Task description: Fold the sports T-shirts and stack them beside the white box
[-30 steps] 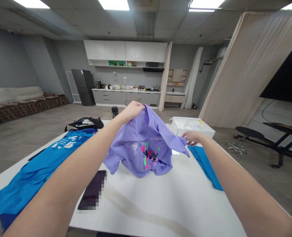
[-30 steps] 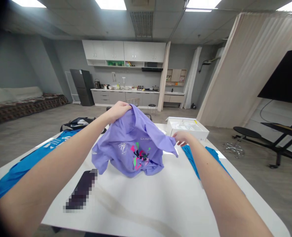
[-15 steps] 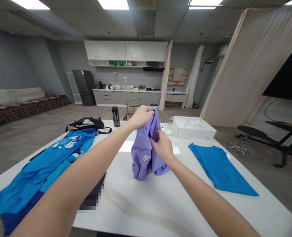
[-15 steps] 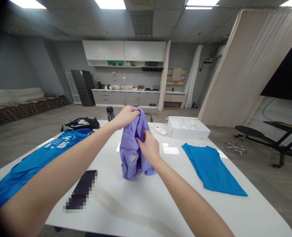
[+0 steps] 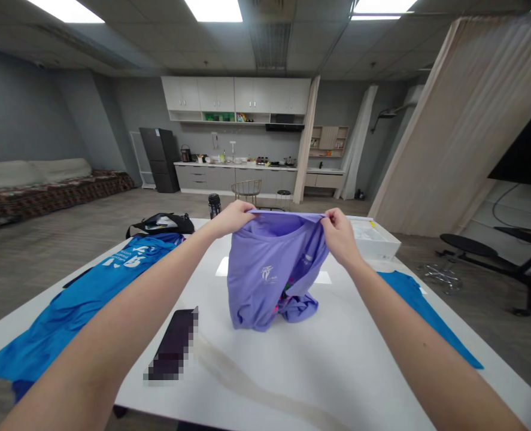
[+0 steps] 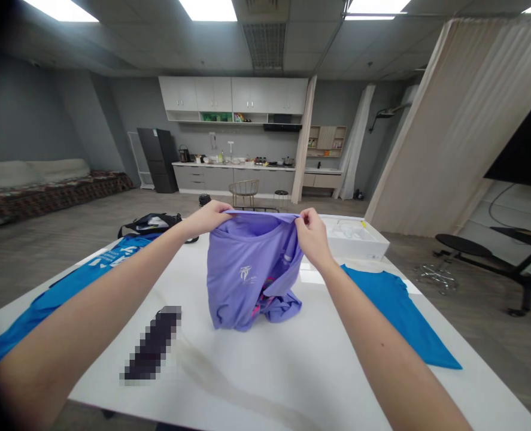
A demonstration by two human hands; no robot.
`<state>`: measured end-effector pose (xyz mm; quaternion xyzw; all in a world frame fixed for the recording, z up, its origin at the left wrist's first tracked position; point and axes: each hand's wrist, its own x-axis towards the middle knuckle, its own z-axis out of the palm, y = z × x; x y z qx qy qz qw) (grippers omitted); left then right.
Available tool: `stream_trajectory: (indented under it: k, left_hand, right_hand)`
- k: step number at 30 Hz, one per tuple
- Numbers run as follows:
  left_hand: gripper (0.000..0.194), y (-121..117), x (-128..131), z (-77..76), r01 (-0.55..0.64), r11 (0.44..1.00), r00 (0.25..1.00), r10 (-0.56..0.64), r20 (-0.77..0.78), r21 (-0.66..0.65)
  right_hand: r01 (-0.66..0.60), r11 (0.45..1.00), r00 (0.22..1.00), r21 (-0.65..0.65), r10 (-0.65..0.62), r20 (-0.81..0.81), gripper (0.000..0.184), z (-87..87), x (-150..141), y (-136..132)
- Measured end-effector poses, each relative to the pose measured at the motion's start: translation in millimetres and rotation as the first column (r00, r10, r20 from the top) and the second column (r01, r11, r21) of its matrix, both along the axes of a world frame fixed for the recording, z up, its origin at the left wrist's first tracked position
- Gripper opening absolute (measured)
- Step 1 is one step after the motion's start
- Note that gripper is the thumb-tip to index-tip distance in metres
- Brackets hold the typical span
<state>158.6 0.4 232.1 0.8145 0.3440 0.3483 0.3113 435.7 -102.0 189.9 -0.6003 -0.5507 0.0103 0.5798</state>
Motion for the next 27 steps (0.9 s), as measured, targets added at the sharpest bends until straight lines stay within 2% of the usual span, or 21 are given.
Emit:
stream_trajectory:
  k: [1,3,6,9,11,13,15,16,18,21,23,25,27]
  left_hand:
    - [0.024,3,-5,-7.4,0.044,0.998,0.999,-0.044,-0.009,-0.041]
    - [0.025,7,-12,-23.7,0.061,0.991,0.997,-0.055,0.048,-0.119]
    - [0.021,7,-8,-48.2,-0.042,0.975,0.973,0.090,0.214,-0.219]
    - [0.020,2,8,-69.7,-0.116,0.931,0.897,0.248,0.366,-0.347]
    - [0.024,-5,22,-82.1,-0.232,0.894,0.820,0.392,0.418,-0.382]
    - [0.037,-14,35,-93.3,-0.412,0.828,0.686,0.557,0.469,-0.380]
    - [0.049,-26,45,-103.7,-0.482,0.772,0.562,0.636,0.529,-0.414]
    - [0.050,-33,49,-108.9,-0.446,0.767,0.528,0.642,0.556,-0.462]
    - [0.046,-51,54,-119.4,-0.258,0.774,0.516,0.617,0.594,-0.579]
    - [0.047,-77,60,-135.9,0.066,0.702,0.560,0.562,0.608,-0.709]
    - [0.050,-90,64,-146.9,0.185,0.692,0.584,0.494,0.645,-0.698]
    - [0.048,-96,72,-157.4,0.245,0.756,0.602,0.372,0.707,-0.607]
    - [0.046,-96,82,-167.5,0.245,0.835,0.647,0.238,0.724,-0.493]
  right_hand:
    - [-0.001,1.000,1.000,-0.001,0.001,0.028,0.010,13.5,4,-1]
    - [-0.005,1.000,0.996,-0.023,0.007,0.094,0.011,38.8,6,-2]
    - [-0.019,0.998,0.988,-0.063,0.029,0.151,0.014,66.8,1,-3]
    - [-0.118,0.986,0.991,-0.117,0.124,0.048,0.018,81.7,-6,-5]
    - [-0.256,0.948,0.965,-0.191,0.240,-0.103,0.018,86.8,-11,-8]
    - [-0.399,0.883,0.907,-0.247,0.342,-0.245,0.017,89.3,-13,-12]
    - [-0.487,0.836,0.855,-0.252,0.397,-0.334,0.016,89.4,-13,-14]
    - [-0.510,0.826,0.836,-0.240,0.411,-0.363,0.016,88.8,-12,-14]
    - [-0.547,0.809,0.801,-0.216,0.432,-0.414,0.017,86.9,-8,-16]
    - [-0.610,0.754,0.756,-0.244,0.460,-0.467,0.025,84.8,-1,-20]
    - [-0.653,0.702,0.728,-0.283,0.480,-0.490,0.032,84.9,3,-24]
    - [-0.695,0.650,0.696,-0.308,0.500,-0.515,0.036,85.7,6,-28]
    - [-0.724,0.613,0.668,-0.315,0.513,-0.538,0.037,86.2,7,-31]
